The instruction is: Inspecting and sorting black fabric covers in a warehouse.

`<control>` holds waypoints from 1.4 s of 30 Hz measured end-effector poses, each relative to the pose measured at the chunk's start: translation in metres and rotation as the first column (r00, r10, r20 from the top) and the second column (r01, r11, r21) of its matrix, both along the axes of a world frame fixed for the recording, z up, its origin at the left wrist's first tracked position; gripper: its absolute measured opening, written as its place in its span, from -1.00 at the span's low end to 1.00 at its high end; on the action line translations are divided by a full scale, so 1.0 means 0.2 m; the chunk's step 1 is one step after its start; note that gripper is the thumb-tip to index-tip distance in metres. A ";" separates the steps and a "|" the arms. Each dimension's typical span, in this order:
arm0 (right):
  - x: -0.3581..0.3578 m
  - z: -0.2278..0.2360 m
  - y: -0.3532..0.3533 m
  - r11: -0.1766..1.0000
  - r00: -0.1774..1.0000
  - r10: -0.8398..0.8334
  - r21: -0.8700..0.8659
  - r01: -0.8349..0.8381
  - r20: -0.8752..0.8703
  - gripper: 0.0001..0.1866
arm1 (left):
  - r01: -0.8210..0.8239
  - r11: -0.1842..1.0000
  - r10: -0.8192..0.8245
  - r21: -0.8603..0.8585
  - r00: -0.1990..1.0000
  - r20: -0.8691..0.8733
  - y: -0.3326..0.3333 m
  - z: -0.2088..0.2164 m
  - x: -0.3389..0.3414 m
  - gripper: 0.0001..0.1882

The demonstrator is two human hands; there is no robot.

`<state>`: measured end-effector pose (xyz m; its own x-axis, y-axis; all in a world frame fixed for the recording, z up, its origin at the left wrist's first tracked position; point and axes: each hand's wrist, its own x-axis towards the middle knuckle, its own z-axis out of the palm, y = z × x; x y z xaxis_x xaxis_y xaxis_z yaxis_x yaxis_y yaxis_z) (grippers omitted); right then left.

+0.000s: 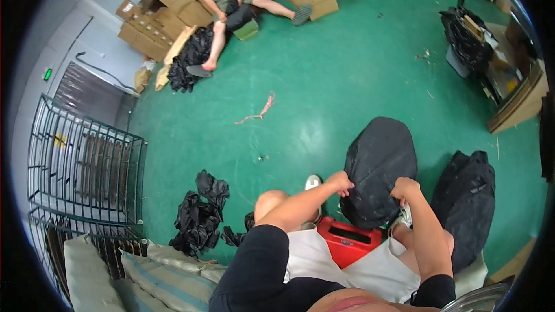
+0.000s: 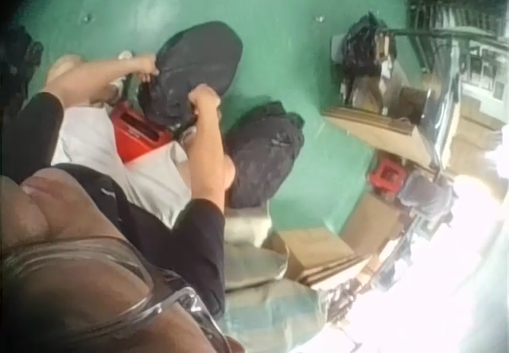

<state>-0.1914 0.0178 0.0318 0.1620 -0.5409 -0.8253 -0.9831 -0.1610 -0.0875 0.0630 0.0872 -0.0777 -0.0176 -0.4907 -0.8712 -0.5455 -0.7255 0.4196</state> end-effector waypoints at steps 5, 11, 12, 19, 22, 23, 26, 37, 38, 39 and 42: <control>0.21 0.13 0.04 0.978 0.953 0.183 -0.140 -0.152 0.243 -0.53 | -0.031 1.000 0.031 -0.001 0.996 0.086 0.03 0.07 0.02 -0.63; 0.27 0.12 0.03 0.955 0.901 0.286 -0.170 -0.242 0.325 -0.51 | 0.315 0.900 -0.014 -0.303 0.713 0.701 0.03 0.31 -0.17 -0.23; 0.26 0.13 0.02 0.954 0.902 0.289 -0.177 -0.243 0.320 -0.52 | 0.401 0.853 -0.055 -0.334 0.706 0.706 0.02 0.35 -0.22 -0.13; 0.32 0.24 0.03 0.949 0.877 0.309 -0.185 -0.256 0.368 -0.53 | 0.569 0.404 -0.108 -0.716 0.807 0.580 0.05 0.17 -0.42 -0.17; 0.35 0.05 0.05 0.936 0.870 0.327 -0.253 -0.244 0.370 -0.51 | 0.600 0.331 -0.107 -0.728 0.791 0.603 -0.01 0.13 -0.52 -0.11; 0.35 -0.05 0.06 0.913 0.784 0.354 -0.371 -0.171 0.510 -0.50 | 0.599 0.327 -0.111 -0.731 0.793 0.599 -0.02 0.10 -0.54 -0.11; 0.29 -0.37 0.09 0.785 0.404 0.505 -0.601 0.153 0.762 -0.48 | 0.724 0.524 -0.122 -0.449 0.586 0.801 0.00 0.00 -0.60 -0.13; 0.31 0.20 0.05 0.942 0.858 0.320 -0.231 -0.243 0.402 -0.61 | 0.674 0.489 -0.092 -0.553 0.670 0.736 0.18 -0.01 -0.52 -0.17; 0.32 0.21 0.05 0.946 0.855 0.305 -0.234 -0.222 0.420 -0.63 | 0.674 0.492 -0.086 -0.551 0.668 0.740 0.21 -0.02 -0.51 -0.17; 0.32 0.22 0.05 0.946 0.854 0.306 -0.233 -0.224 0.421 -0.63 | 0.664 0.535 -0.129 -0.522 0.675 0.726 0.25 0.01 -0.51 -0.15; 0.31 0.26 0.06 0.950 0.848 0.290 -0.240 -0.199 0.444 -0.64 | 0.647 0.582 -0.153 -0.492 0.682 0.715 0.35 0.04 -0.53 -0.11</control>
<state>-0.1291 0.0304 0.0835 0.6507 -0.5623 -0.5103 -0.7584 -0.4479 -0.4735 -0.0424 0.1563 -0.0693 -0.0324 -0.9786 -0.2031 -0.9846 -0.0038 0.1750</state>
